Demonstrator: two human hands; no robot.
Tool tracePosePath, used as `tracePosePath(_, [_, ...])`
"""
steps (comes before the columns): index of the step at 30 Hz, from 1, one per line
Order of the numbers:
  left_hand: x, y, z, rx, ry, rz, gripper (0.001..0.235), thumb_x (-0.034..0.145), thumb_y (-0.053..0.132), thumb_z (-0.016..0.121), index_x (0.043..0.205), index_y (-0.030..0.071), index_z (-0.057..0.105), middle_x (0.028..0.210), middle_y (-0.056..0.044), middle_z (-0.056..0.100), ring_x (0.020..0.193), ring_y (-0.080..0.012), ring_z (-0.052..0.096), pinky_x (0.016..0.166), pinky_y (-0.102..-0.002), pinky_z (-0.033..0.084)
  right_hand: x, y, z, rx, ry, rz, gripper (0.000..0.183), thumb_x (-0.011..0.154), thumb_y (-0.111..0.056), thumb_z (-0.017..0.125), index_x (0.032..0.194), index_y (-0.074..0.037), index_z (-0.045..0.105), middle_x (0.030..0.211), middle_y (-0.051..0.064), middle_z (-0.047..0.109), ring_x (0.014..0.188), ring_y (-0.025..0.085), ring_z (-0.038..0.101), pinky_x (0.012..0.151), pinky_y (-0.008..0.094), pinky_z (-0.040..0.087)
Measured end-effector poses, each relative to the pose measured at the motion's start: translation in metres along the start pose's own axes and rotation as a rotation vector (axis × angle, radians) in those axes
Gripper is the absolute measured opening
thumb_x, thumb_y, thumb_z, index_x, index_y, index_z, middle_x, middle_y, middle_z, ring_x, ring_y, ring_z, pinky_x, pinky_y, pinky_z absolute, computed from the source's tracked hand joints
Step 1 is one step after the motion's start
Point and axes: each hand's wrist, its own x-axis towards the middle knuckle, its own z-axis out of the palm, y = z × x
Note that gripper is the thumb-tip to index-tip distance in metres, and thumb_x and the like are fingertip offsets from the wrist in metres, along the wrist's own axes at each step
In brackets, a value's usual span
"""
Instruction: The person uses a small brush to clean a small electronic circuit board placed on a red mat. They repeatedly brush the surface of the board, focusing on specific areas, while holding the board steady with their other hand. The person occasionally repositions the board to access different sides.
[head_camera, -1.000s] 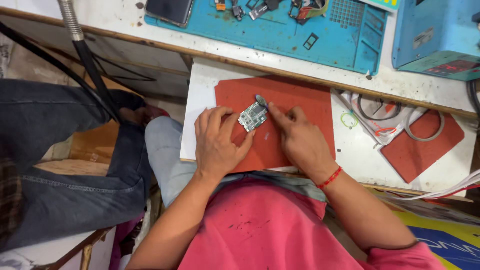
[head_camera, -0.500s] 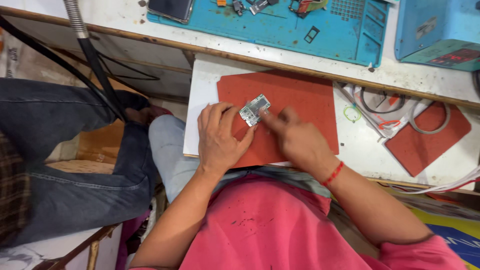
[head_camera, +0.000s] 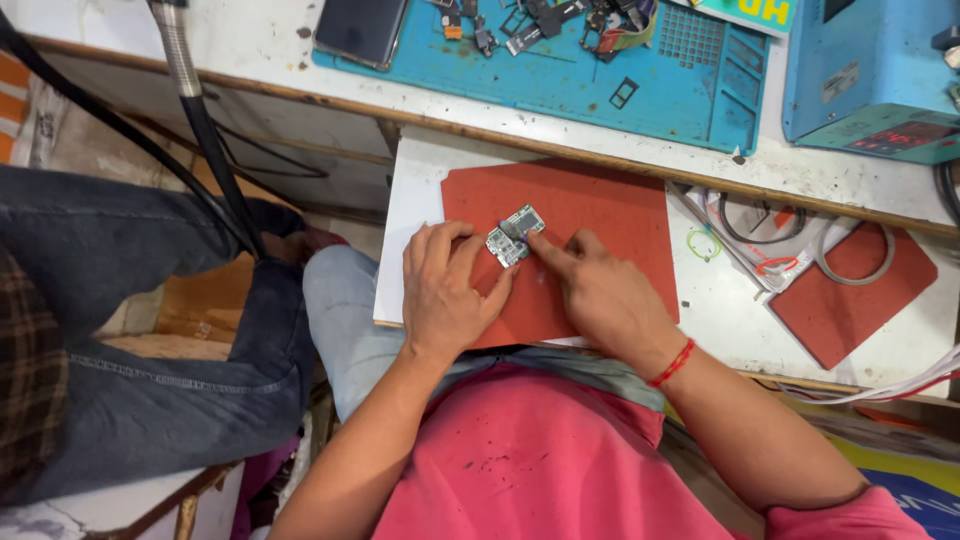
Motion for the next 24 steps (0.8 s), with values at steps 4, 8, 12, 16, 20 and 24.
tracePosePath(4, [0.002,0.000,-0.001,-0.006,0.008,0.001,0.042,0.076,0.028,0.087,0.106,0.003,0.072,0.117,-0.010,0.060,0.112,-0.0318,0.055,0.101,-0.048,0.043,0.009,0.008,-0.003,0.019,0.098,-0.006,0.056,0.091,-0.006,0.049,0.145,-0.018,0.056,0.106,0.019,0.063,0.075,0.043,0.066,0.067,0.053,0.055])
tracePosePath(8, [0.001,0.001,-0.002,-0.003,-0.007,-0.002,0.041,0.076,0.028,0.086,0.105,0.003,0.072,0.116,-0.010,0.060,0.111,-0.0325,0.055,0.101,-0.049,0.044,0.002,0.009,-0.001,0.062,0.104,-0.016,0.054,0.093,-0.008,0.050,0.145,-0.020,0.057,0.106,0.019,0.063,0.077,0.043,0.067,0.069,0.053,0.055])
tracePosePath(12, [0.002,0.000,-0.001,0.020,0.028,0.035,0.042,0.076,0.028,0.086,0.106,0.002,0.071,0.116,-0.010,0.059,0.112,-0.0333,0.054,0.106,-0.051,0.043,0.000,0.001,0.006,0.051,0.003,-0.002,0.058,0.090,-0.007,0.050,0.146,-0.024,0.055,0.108,0.021,0.062,0.077,0.044,0.067,0.067,0.054,0.054])
tracePosePath(16, [0.001,-0.001,-0.001,-0.011,-0.005,-0.002,0.041,0.077,0.027,0.086,0.106,0.002,0.071,0.117,-0.011,0.060,0.112,-0.0339,0.055,0.102,-0.049,0.043,0.002,0.005,0.003,0.093,0.117,-0.034,0.059,0.088,-0.007,0.052,0.145,-0.024,0.057,0.110,0.021,0.062,0.078,0.044,0.067,0.069,0.053,0.055])
tracePosePath(20, [0.001,-0.001,-0.003,-0.021,0.004,0.000,0.042,0.077,0.027,0.086,0.107,0.002,0.071,0.117,-0.011,0.059,0.111,-0.0339,0.055,0.102,-0.049,0.044,-0.003,0.003,0.008,0.008,0.055,-0.109,0.059,0.088,-0.008,0.054,0.145,-0.026,0.057,0.108,0.018,0.063,0.071,0.040,0.067,0.065,0.051,0.056])
tracePosePath(24, [0.000,-0.001,-0.001,0.000,0.026,0.022,0.043,0.076,0.028,0.087,0.107,0.003,0.071,0.116,-0.011,0.059,0.111,-0.0334,0.055,0.106,-0.051,0.043,0.008,0.015,0.002,-0.025,0.158,-0.015,0.053,0.095,-0.011,0.055,0.148,-0.023,0.055,0.104,0.014,0.064,0.071,0.039,0.066,0.060,0.050,0.055])
